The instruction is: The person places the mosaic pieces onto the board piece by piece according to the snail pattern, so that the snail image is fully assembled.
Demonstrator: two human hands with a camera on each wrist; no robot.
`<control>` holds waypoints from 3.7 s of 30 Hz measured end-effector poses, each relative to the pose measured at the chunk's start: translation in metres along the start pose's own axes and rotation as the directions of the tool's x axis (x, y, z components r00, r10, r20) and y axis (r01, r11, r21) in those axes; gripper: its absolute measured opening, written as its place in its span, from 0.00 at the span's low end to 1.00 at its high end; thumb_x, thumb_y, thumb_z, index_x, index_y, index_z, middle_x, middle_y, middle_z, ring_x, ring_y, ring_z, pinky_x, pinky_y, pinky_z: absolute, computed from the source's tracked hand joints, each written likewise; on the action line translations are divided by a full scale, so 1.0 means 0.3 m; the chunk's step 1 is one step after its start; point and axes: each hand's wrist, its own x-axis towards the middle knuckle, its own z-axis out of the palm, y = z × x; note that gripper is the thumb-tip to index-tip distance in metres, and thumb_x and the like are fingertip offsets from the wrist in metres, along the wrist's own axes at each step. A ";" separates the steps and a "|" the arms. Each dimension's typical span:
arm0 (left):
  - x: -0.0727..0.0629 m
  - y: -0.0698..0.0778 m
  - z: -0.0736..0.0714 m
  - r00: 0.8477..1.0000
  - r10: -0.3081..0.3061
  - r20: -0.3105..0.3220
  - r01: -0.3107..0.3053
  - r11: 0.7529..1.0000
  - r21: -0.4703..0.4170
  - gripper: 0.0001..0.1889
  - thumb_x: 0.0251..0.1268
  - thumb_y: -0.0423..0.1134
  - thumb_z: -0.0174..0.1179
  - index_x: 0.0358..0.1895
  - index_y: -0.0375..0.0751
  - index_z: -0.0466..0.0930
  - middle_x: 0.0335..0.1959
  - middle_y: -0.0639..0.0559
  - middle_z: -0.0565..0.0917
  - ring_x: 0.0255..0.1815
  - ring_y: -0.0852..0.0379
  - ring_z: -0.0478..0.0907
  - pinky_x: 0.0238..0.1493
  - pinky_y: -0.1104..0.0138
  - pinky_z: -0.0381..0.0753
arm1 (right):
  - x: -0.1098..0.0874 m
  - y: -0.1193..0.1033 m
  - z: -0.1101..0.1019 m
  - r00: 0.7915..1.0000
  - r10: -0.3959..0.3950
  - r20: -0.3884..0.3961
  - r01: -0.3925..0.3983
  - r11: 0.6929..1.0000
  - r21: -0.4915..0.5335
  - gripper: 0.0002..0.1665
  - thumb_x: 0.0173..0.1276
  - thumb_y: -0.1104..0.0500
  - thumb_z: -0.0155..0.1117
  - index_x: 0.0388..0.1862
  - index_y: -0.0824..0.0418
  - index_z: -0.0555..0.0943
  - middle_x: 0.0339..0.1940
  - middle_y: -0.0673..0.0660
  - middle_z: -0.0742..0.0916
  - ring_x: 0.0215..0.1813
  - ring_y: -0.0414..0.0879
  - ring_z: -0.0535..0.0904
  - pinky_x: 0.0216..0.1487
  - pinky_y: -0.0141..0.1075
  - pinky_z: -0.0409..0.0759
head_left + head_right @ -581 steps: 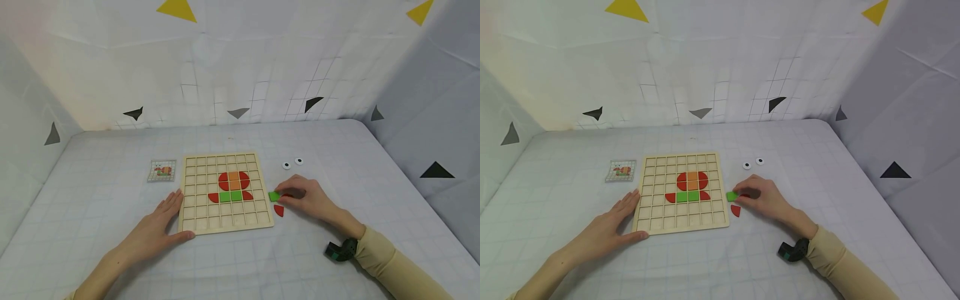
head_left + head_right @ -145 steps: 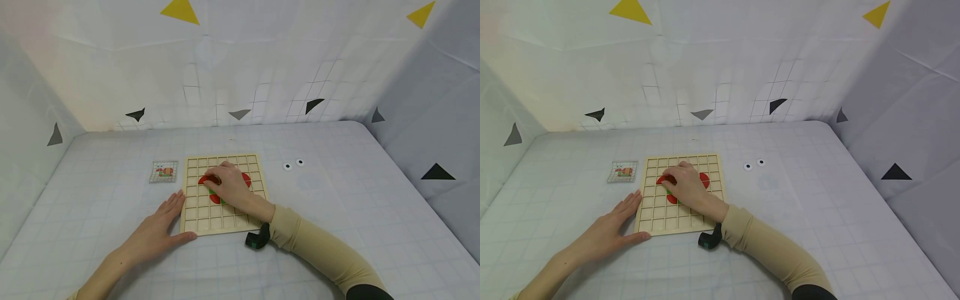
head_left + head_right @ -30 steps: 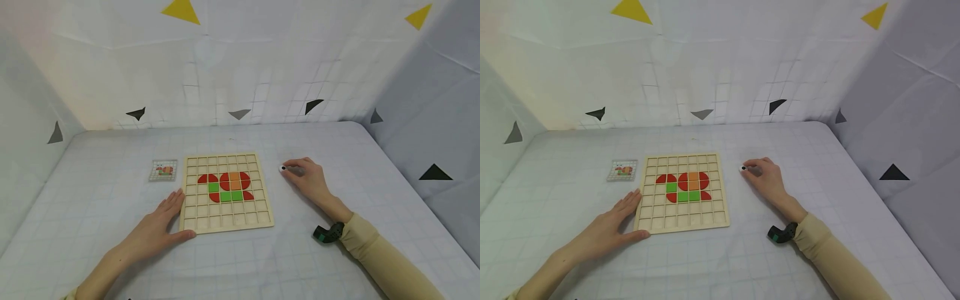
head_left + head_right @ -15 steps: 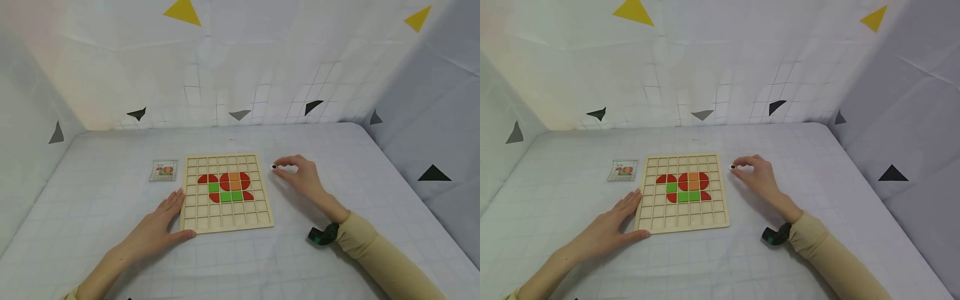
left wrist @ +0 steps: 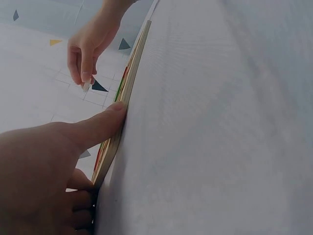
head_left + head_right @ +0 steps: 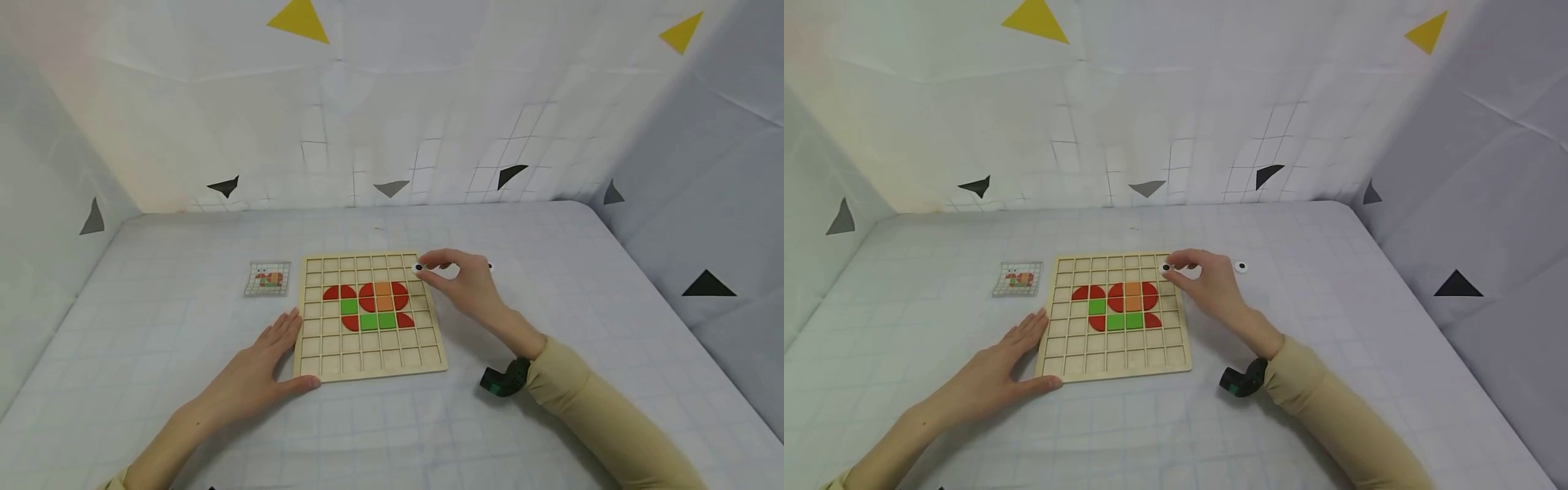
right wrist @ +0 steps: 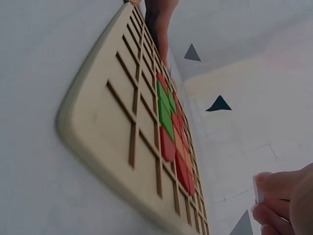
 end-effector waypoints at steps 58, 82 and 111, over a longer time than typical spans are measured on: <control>-0.004 0.005 -0.006 1.000 -0.009 0.002 0.009 1.000 0.003 0.57 0.56 0.75 0.58 0.80 0.40 0.52 0.82 0.48 0.50 0.82 0.41 0.47 0.72 0.38 0.61 | 0.145 -0.093 0.353 0.985 0.039 0.166 -0.045 0.998 0.034 0.12 0.63 0.57 0.75 0.44 0.60 0.89 0.37 0.53 0.89 0.40 0.44 0.84 0.38 0.29 0.82; -0.004 0.006 -0.007 1.000 -0.010 0.006 0.010 1.000 0.002 0.57 0.56 0.77 0.56 0.80 0.41 0.51 0.83 0.49 0.49 0.82 0.42 0.46 0.73 0.39 0.60 | 0.138 -0.091 0.355 0.981 0.013 0.193 -0.006 0.999 -0.035 0.11 0.63 0.56 0.75 0.43 0.58 0.88 0.35 0.51 0.89 0.38 0.44 0.81 0.40 0.33 0.77; -0.003 0.003 -0.008 1.000 -0.005 0.004 0.005 1.000 0.009 0.58 0.55 0.77 0.56 0.80 0.41 0.51 0.83 0.49 0.50 0.82 0.43 0.46 0.73 0.40 0.60 | 0.137 -0.080 0.368 0.988 -0.020 0.154 0.032 0.996 -0.078 0.10 0.62 0.54 0.75 0.40 0.57 0.90 0.32 0.50 0.89 0.35 0.43 0.79 0.36 0.31 0.76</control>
